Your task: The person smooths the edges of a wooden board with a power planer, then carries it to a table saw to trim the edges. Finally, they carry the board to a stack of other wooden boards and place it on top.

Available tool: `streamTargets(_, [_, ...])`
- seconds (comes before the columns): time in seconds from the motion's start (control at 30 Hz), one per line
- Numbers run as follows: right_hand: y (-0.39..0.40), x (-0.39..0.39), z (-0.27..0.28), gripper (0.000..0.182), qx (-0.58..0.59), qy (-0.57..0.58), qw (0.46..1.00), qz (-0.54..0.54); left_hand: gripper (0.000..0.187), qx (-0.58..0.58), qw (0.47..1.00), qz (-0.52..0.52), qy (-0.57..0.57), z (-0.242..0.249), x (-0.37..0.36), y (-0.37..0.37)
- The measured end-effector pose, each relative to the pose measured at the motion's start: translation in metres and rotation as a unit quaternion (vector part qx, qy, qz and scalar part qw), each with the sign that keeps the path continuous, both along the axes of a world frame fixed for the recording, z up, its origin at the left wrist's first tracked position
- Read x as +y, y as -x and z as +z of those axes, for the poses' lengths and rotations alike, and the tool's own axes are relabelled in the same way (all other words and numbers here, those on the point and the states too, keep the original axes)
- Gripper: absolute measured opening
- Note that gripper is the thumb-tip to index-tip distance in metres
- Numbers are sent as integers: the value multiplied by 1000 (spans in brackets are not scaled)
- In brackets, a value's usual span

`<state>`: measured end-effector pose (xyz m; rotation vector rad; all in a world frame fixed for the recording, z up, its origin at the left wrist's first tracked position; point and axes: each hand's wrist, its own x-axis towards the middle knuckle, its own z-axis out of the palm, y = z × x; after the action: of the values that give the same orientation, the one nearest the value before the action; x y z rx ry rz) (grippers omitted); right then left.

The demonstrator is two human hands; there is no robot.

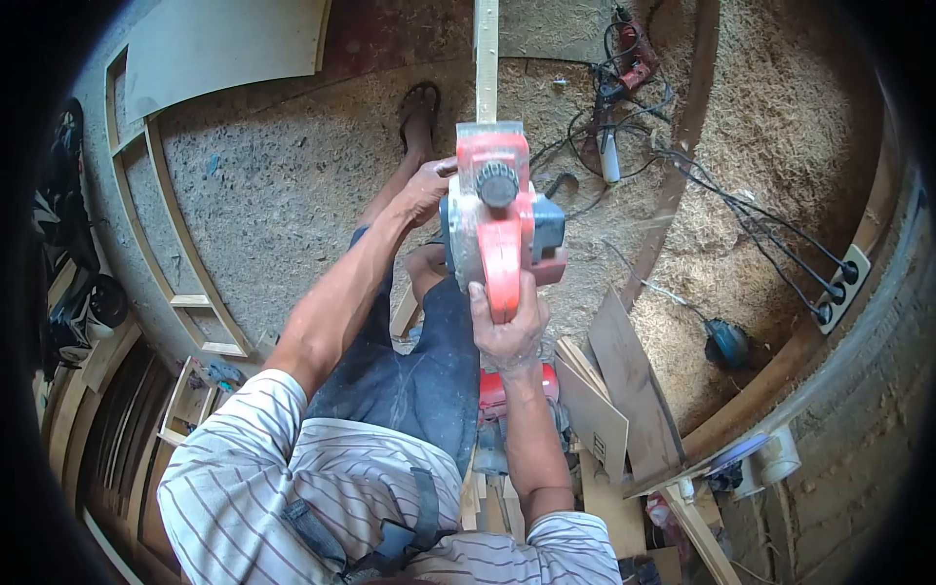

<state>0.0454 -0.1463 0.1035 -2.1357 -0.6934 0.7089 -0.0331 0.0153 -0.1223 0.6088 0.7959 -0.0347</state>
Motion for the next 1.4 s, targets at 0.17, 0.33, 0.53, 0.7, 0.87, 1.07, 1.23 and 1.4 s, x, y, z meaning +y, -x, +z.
streamTargets(0.17, [-32,58,3,25,-17,-26,999,19,34,-4,1000,27,-14,3,-3,2])
streamTargets(0.33, [-63,116,2,25,-49,-47,997,21,29,30,999,-9,-12,8,2,4])
streamTargets(0.53, [-100,177,-1,25,-42,-74,996,3,58,59,997,-44,28,19,8,-4])
streamTargets(0.7, [-131,231,4,29,-71,-76,995,3,61,20,999,-12,39,25,8,-7])
streamTargets(0.87, [-144,255,5,27,-171,-117,978,16,75,30,999,-12,-34,45,6,-9])
streamTargets(1.07, [-142,251,10,34,-111,-84,990,2,108,-4,954,-103,-283,70,0,-18])
streamTargets(1.23, [-153,266,10,30,-66,-69,995,2,110,-5,938,-126,-324,59,0,-16])
streamTargets(1.4, [-189,327,10,26,-120,-90,988,15,114,38,958,-148,-243,85,9,-20])
